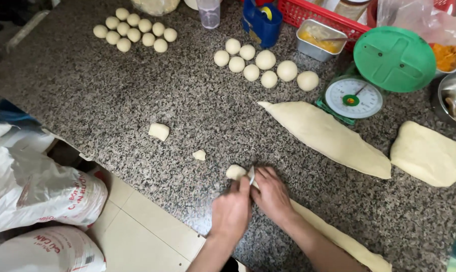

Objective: Dividing dough into small pieces, weighing them on a scale, and rolling them into balls on a granite countertop.

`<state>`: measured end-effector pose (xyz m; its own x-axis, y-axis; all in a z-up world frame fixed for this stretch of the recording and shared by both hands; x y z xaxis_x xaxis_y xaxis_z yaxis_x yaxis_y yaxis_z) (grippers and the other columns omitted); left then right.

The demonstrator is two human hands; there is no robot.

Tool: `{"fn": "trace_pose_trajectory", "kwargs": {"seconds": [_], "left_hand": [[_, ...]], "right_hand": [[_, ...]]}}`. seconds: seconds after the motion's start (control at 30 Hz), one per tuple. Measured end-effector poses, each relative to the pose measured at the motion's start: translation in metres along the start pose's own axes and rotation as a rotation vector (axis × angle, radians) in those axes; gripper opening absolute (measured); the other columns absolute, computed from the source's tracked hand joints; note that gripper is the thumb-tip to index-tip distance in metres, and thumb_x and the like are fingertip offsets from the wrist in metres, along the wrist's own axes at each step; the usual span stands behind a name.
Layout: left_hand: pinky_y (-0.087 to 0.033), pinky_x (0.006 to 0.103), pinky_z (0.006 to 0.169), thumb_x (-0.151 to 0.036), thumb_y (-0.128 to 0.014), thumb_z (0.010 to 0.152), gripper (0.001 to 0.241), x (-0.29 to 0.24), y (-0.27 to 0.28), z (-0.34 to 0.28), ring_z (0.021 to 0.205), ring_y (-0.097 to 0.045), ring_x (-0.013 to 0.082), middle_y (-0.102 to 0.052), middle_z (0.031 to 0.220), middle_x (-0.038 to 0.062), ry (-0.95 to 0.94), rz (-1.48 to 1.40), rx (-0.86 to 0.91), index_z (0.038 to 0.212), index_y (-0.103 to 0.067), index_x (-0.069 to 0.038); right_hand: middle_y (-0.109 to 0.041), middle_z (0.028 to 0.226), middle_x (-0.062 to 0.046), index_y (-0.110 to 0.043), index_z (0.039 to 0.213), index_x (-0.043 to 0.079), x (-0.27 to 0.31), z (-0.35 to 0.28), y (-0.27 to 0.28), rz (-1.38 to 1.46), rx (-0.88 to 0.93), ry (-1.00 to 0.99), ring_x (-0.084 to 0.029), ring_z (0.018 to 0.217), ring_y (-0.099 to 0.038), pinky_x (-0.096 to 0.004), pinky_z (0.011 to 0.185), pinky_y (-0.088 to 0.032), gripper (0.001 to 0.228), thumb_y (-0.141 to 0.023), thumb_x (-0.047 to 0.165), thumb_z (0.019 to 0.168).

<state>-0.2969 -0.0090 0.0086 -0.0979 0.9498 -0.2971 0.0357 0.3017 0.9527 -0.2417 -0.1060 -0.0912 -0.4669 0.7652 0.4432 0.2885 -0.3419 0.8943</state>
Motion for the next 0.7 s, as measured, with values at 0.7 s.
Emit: {"fn": "trace_pose_trajectory", "kwargs": {"seconds": [0.7], "left_hand": [[-0.055,0.0453,0.040,0.003,-0.058,0.083,0.063,0.018,-0.009,0.005,0.049,-0.066,0.0299,-0.067,0.072,0.015,-0.086,0.016,0.054,0.143,-0.051,-0.012]], "right_hand": [[-0.066,0.106,-0.008,-0.063,0.104,0.009,0.006,0.010,0.016,0.179,0.054,-0.014,-0.025,0.103,-0.059,-0.043,0.097,-0.051,0.022,-0.070,0.010,0.083]]}}
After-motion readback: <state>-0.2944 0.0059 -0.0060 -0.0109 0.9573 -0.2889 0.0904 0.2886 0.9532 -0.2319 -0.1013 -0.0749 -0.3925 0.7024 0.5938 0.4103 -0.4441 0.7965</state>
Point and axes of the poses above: each hand's wrist, its own z-axis towards the middle knuckle, its own y-axis out of the back of the hand, x = y × z, the point moved 7 cm from there along z, towards the middle knuckle
